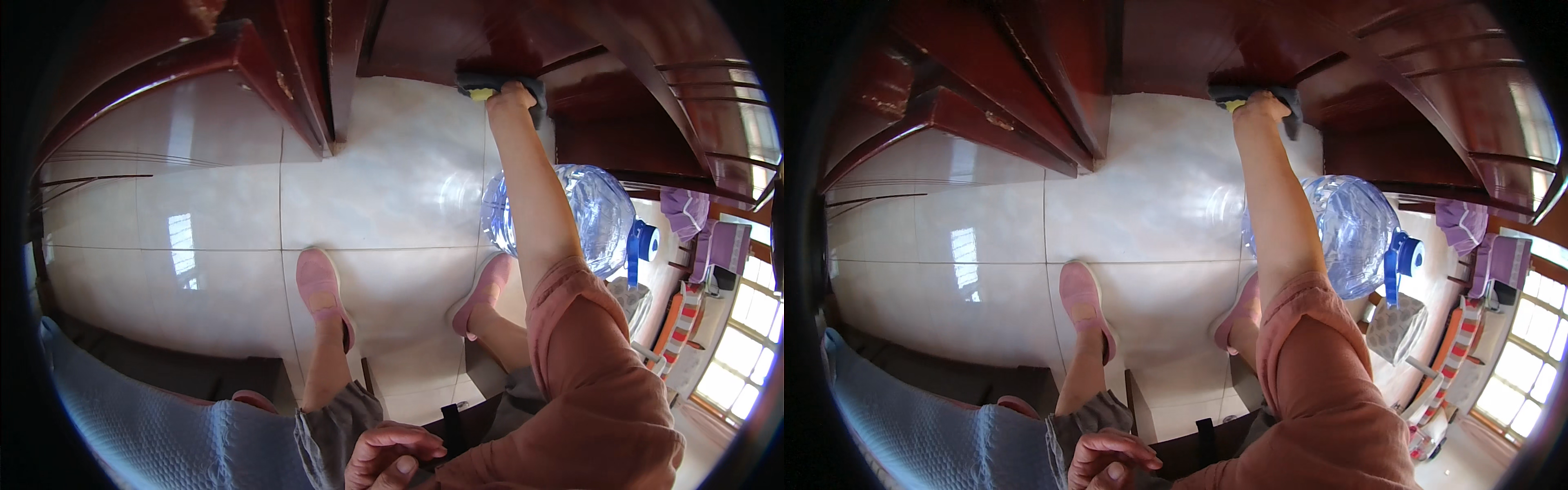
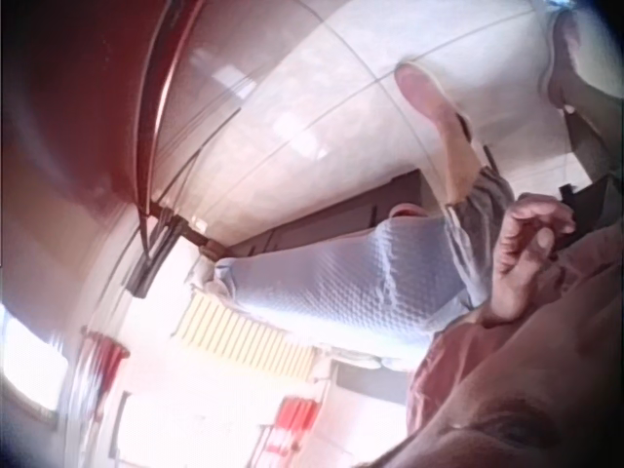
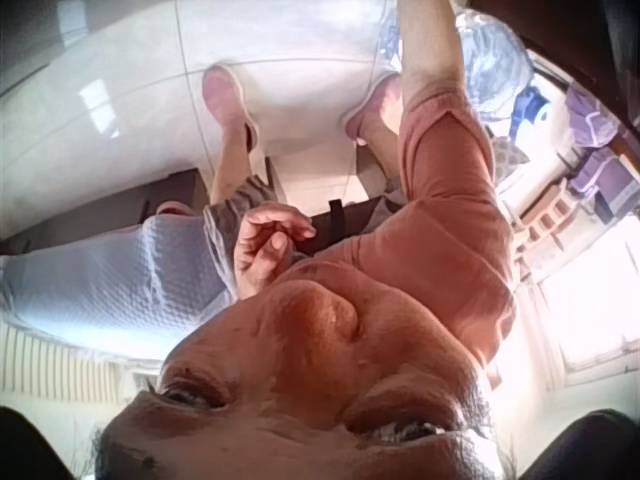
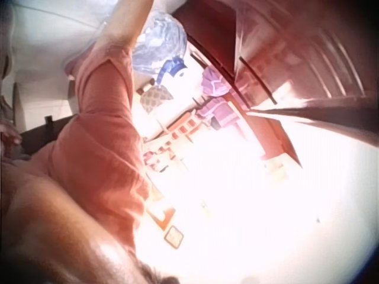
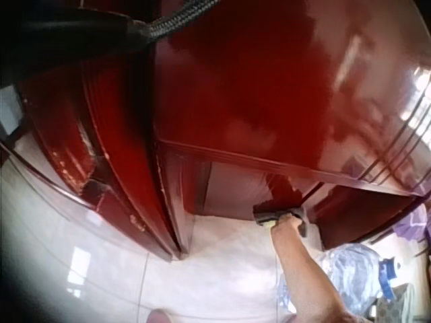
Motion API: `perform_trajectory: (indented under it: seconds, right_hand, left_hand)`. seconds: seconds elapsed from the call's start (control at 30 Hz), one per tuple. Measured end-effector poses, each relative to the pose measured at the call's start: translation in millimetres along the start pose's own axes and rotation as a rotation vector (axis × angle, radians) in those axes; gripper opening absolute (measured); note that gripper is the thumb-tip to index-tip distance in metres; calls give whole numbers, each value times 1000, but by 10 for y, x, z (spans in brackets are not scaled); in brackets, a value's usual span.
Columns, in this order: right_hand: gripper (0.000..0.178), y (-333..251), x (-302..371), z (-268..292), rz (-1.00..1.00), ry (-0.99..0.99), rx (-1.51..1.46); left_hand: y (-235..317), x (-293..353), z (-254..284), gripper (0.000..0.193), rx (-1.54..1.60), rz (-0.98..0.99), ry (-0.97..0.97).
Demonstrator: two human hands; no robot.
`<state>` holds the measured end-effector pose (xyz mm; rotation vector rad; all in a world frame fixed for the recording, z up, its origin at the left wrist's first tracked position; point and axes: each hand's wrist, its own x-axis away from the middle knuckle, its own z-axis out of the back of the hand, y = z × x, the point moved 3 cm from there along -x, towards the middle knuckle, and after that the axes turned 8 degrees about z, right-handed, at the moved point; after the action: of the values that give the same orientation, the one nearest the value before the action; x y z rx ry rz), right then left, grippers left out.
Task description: The person wipes the surface and sides of a reddish-brown wooden cabinet using a grey cloth. They move around the cabinet to clean different sections, including the top, front, and side panels, while a large water bottle sits on the floor nearby.
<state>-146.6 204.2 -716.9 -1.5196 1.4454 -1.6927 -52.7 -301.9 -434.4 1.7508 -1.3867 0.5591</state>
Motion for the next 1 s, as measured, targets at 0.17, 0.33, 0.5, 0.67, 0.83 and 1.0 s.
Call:
perform_trajectory:
  seconds: [0.17,0.33,0.5,0.67,0.83,1.0]
  right_hand:
    - [34,756,66,-144,-198,-377,-176]
    - [29,1517,805,-606,-430,-535,-78]
    - [30,1345,201,-455,-374,-467,-92]
    - [36,602,-1143,222,-104,-282,43]
    - [25,1034,-922,217,-129,-337,146]
    - [18,1004,904,-499,-307,-568,31]
  left_hand:
    - [-22,-62,-112,22,-27,31,11]
    - [-109,-130,-178,20,19,25,15]
    - [-68,-165,-103,20,-6,-26,88]
    - [-24,-167,-103,20,-44,-1,89]
    - [-66,-169,-100,19,-60,-5,41]
    - [-88,-142,-101,26,-68,2,59]
